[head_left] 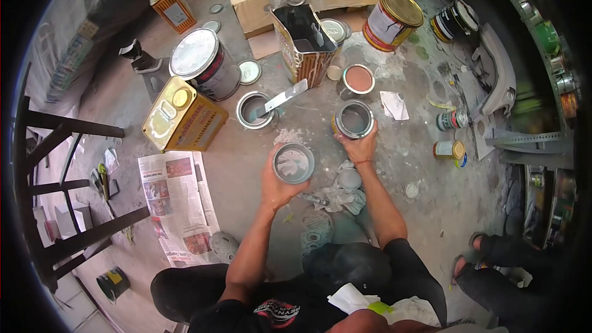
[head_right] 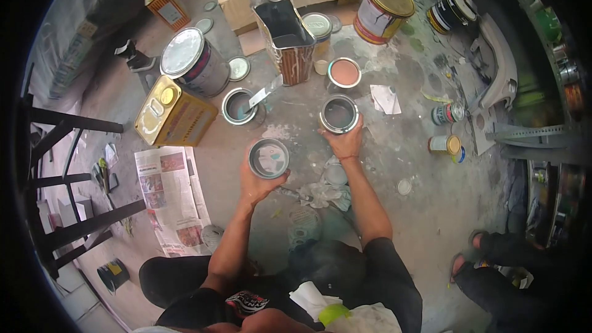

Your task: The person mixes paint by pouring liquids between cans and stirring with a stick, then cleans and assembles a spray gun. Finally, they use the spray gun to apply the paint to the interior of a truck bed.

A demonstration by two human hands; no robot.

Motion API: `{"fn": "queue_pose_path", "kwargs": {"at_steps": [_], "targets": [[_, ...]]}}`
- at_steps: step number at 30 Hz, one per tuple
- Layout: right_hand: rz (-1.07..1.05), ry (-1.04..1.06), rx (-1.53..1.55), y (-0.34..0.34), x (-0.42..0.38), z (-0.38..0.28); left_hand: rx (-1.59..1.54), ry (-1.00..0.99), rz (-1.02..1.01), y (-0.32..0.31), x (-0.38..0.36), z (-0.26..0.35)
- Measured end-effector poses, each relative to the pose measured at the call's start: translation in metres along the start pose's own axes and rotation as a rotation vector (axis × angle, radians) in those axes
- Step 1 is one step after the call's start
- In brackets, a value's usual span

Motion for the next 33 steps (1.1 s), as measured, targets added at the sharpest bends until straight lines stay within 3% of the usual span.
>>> {"fn": "queue_pose_path", "kwargs": {"at_steps": [2,5,7,9,13,15,16,18,22,24,27,28,31,33], "targets": [[-0.117,0.049,-0.163,0.007,0.001,-0.012,0.031,-0.001,0.004,-0.001,-0.002,-0.005],[-0.026,0.108,-0.421,0.041,-0.025,-0.014,0.058,0.037,0.024,0.0,-0.003,-0.012],[-0.38,-0.029,-0.407,0.042,-0.063,0.004,0.075,-0.01,0.033,-0.001,0.001,-0.015],[-0.389,0.168,-0.571,0.031,-0.111,-0.005,0.047,0.007,0.025,-0.005,0.003,-0.01],[-0.342,0.107,-0.543,0.018,-0.147,0.003,0.108,-0.032,-0.003,-0.01,0.0,-0.009],[-0.122,0.045,-0.338,0.029,-0.144,0.019,0.074,-0.009,0.012,-0.009,-0.002,-0.003],[-0.117,0.055,-0.33,0.037,-0.141,0.016,0.032,0.021,0.024,-0.007,-0.001,-0.001],[0.052,-0.117,-0.053,0.074,-0.135,0.015,0.026,0.014,0.028,-0.004,0.0,0.004],[0.116,-0.073,0.185,0.128,-0.093,-0.075,0.037,0.035,-0.012,-0.007,-0.003,0.005],[-0.041,0.417,0.321,0.12,-0.073,-0.144,0.02,0.015,-0.019,-0.014,-0.004,0.0],[-0.196,0.578,0.412,0.084,-0.063,-0.185,0.014,-0.03,-0.033,-0.022,-0.008,-0.002],[-0.333,0.6,0.289,0.072,-0.063,-0.193,0.019,-0.046,-0.041,-0.023,-0.009,0.0],[-0.397,0.573,0.252,0.06,-0.069,-0.195,0.029,-0.039,-0.036,-0.02,-0.014,0.004],[-0.386,0.697,0.091,0.066,-0.073,-0.202,0.086,-0.053,-0.028,-0.019,-0.02,0.003]]}}
Point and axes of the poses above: each hand's wrist, its own x-axis towards the middle knuckle, its own y-axis out of the back of the hand, z = x × y, the point moved 7 cm from there along x, towards the middle knuckle, and after that the axes turned 8 degrees about -x, right-handed, at the moved point
